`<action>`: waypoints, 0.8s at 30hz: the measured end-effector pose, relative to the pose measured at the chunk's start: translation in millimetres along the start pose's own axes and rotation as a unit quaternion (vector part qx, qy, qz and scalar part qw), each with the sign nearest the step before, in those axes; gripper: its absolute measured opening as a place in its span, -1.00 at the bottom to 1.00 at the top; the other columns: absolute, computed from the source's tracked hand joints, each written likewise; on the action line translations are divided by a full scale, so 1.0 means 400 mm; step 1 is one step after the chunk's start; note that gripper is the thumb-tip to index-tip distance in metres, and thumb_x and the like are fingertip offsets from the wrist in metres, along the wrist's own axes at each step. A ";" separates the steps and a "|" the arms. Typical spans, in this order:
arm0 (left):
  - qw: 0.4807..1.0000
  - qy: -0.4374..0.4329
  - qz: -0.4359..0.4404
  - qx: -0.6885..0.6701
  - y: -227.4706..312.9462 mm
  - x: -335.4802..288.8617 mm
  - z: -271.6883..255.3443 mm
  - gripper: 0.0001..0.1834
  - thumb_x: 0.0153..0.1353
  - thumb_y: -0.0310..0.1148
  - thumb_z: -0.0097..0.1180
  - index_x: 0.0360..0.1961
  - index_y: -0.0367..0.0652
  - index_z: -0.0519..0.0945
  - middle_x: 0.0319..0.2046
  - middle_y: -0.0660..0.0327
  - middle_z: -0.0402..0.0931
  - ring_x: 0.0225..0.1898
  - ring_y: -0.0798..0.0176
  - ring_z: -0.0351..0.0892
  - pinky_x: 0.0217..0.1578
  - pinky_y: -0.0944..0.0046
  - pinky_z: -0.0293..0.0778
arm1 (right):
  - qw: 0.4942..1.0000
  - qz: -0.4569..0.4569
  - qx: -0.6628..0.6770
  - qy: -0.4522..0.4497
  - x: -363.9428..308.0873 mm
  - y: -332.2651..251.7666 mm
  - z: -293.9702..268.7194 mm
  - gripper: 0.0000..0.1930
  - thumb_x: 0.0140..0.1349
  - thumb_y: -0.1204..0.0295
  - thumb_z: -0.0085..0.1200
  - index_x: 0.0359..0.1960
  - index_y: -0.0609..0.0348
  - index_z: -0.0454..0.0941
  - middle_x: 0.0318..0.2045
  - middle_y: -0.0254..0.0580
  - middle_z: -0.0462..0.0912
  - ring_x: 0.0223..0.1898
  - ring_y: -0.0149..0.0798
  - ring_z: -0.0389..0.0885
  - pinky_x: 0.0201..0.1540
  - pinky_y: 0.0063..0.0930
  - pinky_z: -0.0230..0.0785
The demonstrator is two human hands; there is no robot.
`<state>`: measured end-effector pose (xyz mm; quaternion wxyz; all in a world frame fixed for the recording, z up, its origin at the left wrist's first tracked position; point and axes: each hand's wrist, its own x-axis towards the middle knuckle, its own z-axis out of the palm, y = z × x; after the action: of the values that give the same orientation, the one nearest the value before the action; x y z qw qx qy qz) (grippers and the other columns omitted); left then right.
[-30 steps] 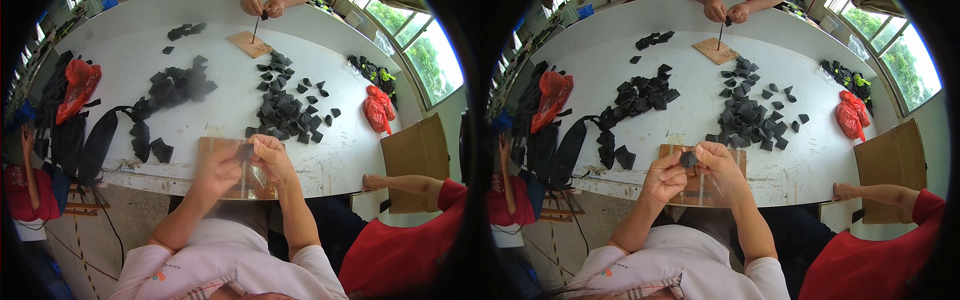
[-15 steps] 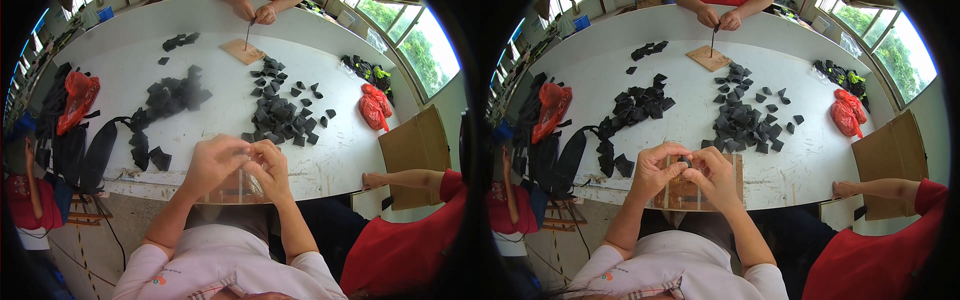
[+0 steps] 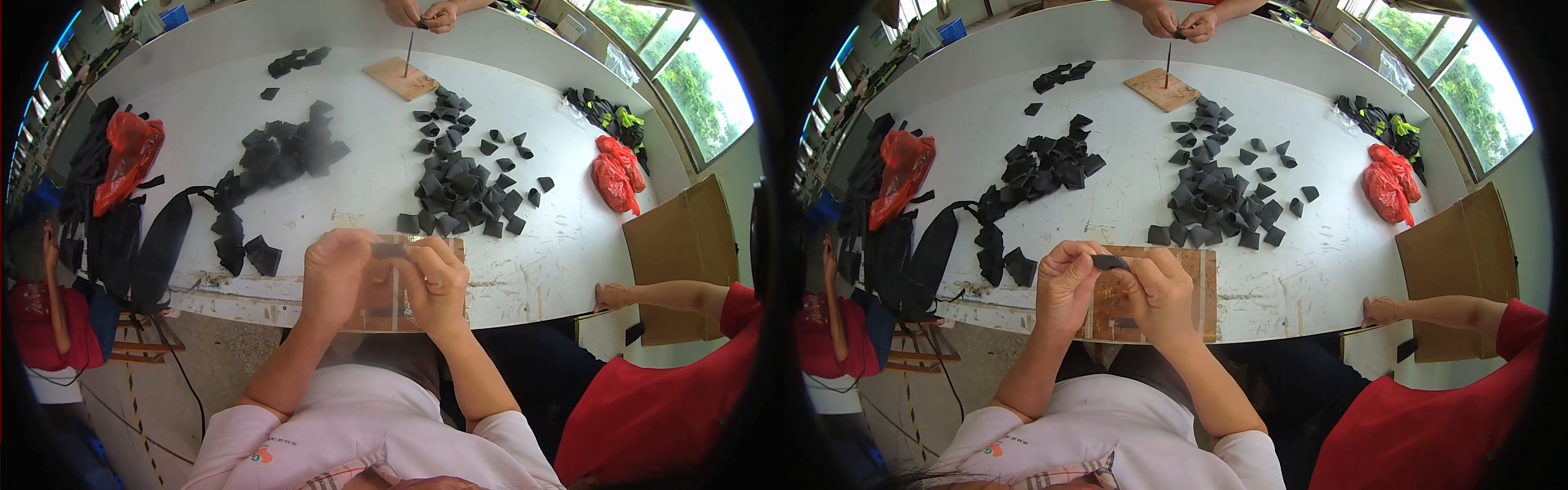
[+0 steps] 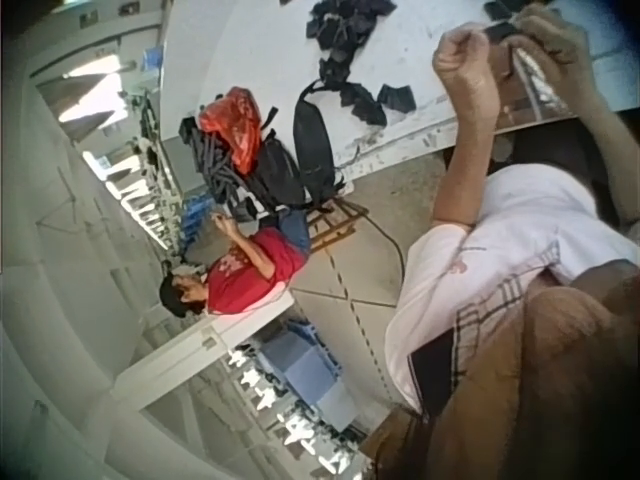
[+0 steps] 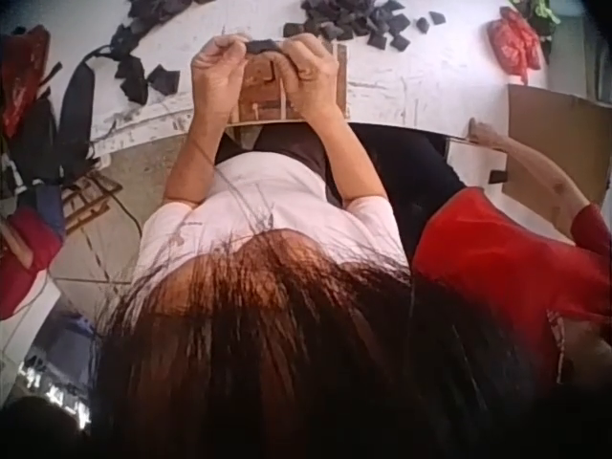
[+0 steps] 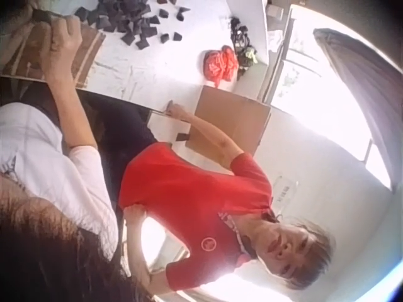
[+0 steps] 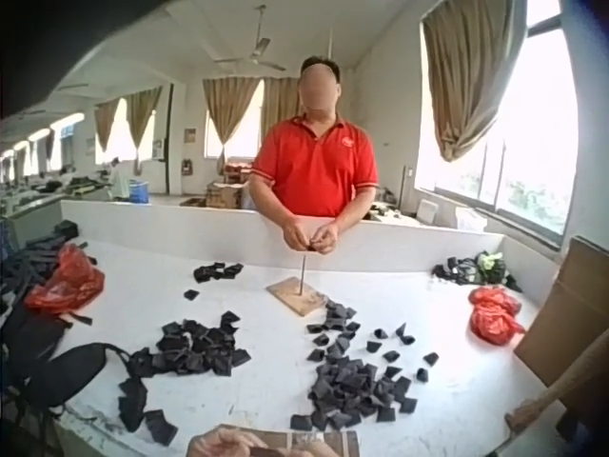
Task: The recorder is manually sliding small black foam or rubber components onto thin metal rods while seated at a workbench.
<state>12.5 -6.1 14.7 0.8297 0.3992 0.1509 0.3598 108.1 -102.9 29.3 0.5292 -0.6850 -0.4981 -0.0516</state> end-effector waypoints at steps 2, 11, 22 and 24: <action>1.000 -0.009 0.011 0.005 -0.008 -0.001 -0.005 -0.89 0.08 -0.60 -0.09 -0.42 -0.26 0.50 -0.38 0.20 0.50 -0.33 0.38 0.43 -0.27 0.38 0.36 | 1.000 -0.009 -0.002 0.021 -0.004 0.002 0.008 -0.89 -0.10 0.57 0.15 -0.47 0.21 0.54 -0.64 -0.26 0.39 -0.62 -0.30 0.38 -0.58 -0.49 0.23; 0.985 -0.082 -0.022 -0.150 -0.005 0.024 -0.007 -0.89 0.08 -0.38 0.09 -0.38 -0.17 0.48 -0.38 0.17 0.45 -0.25 0.28 0.38 -0.10 0.24 0.29 | 0.984 0.129 0.111 -0.052 0.020 -0.031 -0.029 -0.84 -0.02 0.51 0.14 -0.35 0.24 0.55 -0.64 -0.24 0.43 -0.65 -0.40 0.38 -0.59 -0.57 0.21; 0.991 -0.103 0.031 0.083 0.026 0.017 -0.007 -0.84 0.09 -0.43 0.09 -0.28 -0.21 0.50 -0.37 0.18 0.45 -0.30 0.33 0.39 -0.16 0.37 0.28 | 0.958 0.178 0.224 -0.017 -0.014 0.002 0.000 -0.88 0.02 0.53 0.11 -0.37 0.27 0.54 -0.62 -0.23 0.46 -0.62 -0.42 0.44 -0.57 -0.60 0.24; 0.983 -0.131 0.034 0.123 0.031 0.024 0.005 -0.82 0.08 -0.45 0.09 -0.26 -0.23 0.51 -0.38 0.19 0.45 -0.31 0.35 0.39 -0.20 0.40 0.29 | 0.969 0.157 0.191 -0.022 -0.012 0.012 -0.007 -0.88 0.02 0.52 0.11 -0.37 0.26 0.54 -0.62 -0.23 0.46 -0.62 -0.42 0.44 -0.56 -0.59 0.25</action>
<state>14.4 4.8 25.8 0.7739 0.5471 0.0708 0.3110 110.4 -108.0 24.5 0.6410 -0.6415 -0.3964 0.1433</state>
